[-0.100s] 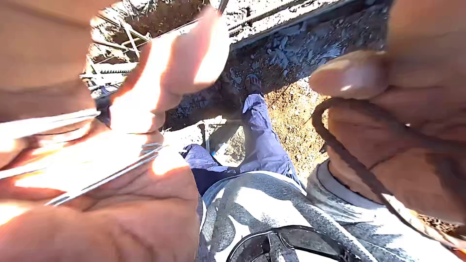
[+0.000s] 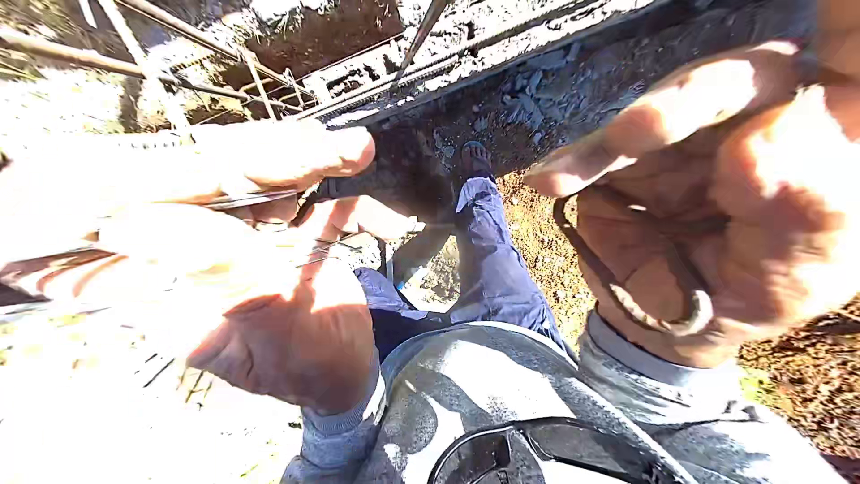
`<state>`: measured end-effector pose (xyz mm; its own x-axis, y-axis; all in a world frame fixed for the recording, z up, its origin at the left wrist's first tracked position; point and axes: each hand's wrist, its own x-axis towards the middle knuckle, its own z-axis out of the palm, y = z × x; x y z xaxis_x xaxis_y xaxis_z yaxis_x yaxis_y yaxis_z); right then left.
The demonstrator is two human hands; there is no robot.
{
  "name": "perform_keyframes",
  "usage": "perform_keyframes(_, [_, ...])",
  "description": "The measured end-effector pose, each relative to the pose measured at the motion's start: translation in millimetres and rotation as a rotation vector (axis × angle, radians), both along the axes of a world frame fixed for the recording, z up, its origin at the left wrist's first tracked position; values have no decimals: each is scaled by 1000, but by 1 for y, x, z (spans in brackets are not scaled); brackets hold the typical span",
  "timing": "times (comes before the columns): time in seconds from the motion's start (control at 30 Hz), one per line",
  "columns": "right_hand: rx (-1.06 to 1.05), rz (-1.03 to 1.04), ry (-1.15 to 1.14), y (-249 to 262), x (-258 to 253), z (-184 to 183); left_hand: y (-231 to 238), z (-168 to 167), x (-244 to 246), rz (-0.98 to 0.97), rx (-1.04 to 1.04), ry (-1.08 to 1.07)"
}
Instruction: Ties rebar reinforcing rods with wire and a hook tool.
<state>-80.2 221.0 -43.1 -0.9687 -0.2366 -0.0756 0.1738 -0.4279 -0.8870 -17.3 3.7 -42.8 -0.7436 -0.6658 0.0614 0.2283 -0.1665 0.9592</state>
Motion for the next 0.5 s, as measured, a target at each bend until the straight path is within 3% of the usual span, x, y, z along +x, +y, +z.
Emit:
perform_keyframes(0.1, [300,13,-211,-5,17,-42,3,-48,8,-140,59,-239])
perform_keyframes(0.23, [593,202,-520,2,41,-129,8,-136,1,-270,14,-660])
perform_keyframes(0.37, [643,306,-655,-4,65,-176,8,-204,-19,-307,19,-780])
perform_keyframes(0.5, [602,322,-719,-3,70,-186,5,-234,-56,-298,65,-809])
